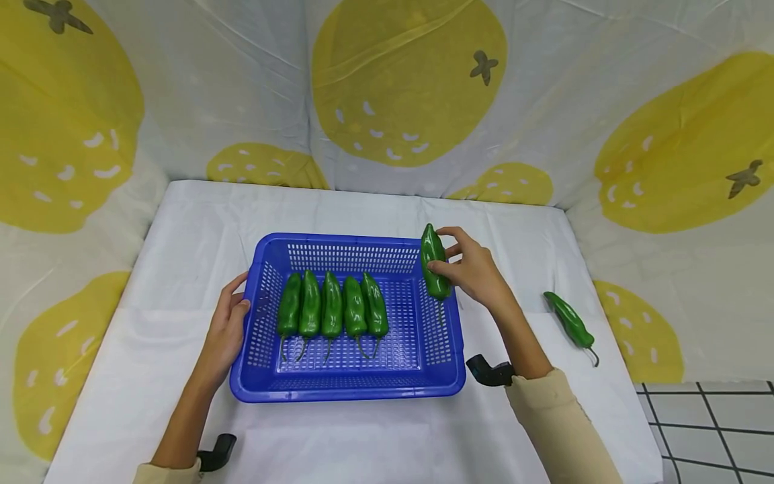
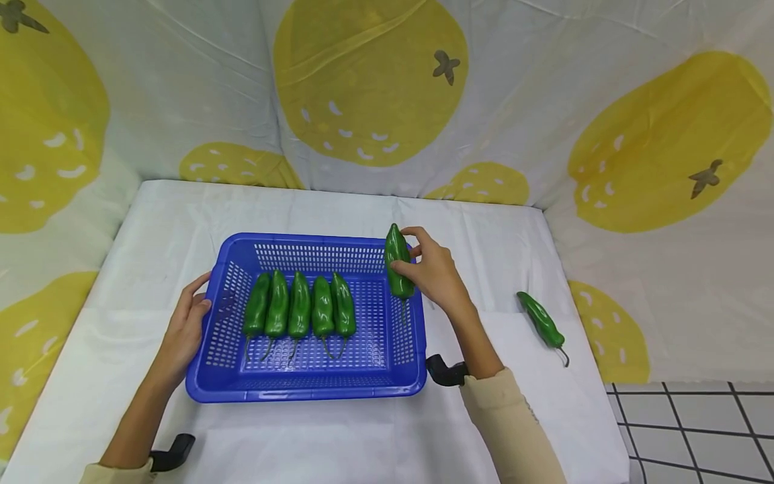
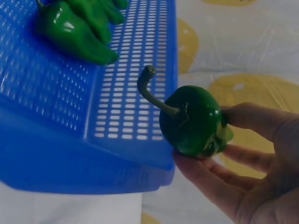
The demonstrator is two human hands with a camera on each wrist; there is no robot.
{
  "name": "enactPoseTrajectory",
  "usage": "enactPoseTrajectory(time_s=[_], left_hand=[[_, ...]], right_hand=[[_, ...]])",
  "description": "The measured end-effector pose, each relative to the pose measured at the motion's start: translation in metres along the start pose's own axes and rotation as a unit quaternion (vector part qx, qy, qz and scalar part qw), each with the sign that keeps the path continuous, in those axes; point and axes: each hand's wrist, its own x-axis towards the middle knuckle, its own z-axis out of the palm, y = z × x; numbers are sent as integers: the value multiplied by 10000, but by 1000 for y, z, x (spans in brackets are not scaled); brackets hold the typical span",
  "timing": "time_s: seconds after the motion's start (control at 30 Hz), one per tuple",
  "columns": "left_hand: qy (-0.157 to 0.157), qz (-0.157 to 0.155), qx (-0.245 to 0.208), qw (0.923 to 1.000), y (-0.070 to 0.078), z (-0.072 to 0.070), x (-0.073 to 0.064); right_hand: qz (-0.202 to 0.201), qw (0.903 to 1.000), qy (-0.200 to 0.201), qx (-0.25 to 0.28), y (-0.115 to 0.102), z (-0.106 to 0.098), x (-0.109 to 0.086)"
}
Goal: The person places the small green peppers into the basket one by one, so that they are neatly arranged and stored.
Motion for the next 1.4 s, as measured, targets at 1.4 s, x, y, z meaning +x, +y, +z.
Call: enactPoseTrajectory(time_s=[1.4], left_hand=[[-5,35,11,10000,0,1,-1]], right_hand=[[765,9828,-1632,-405,4,74,33]])
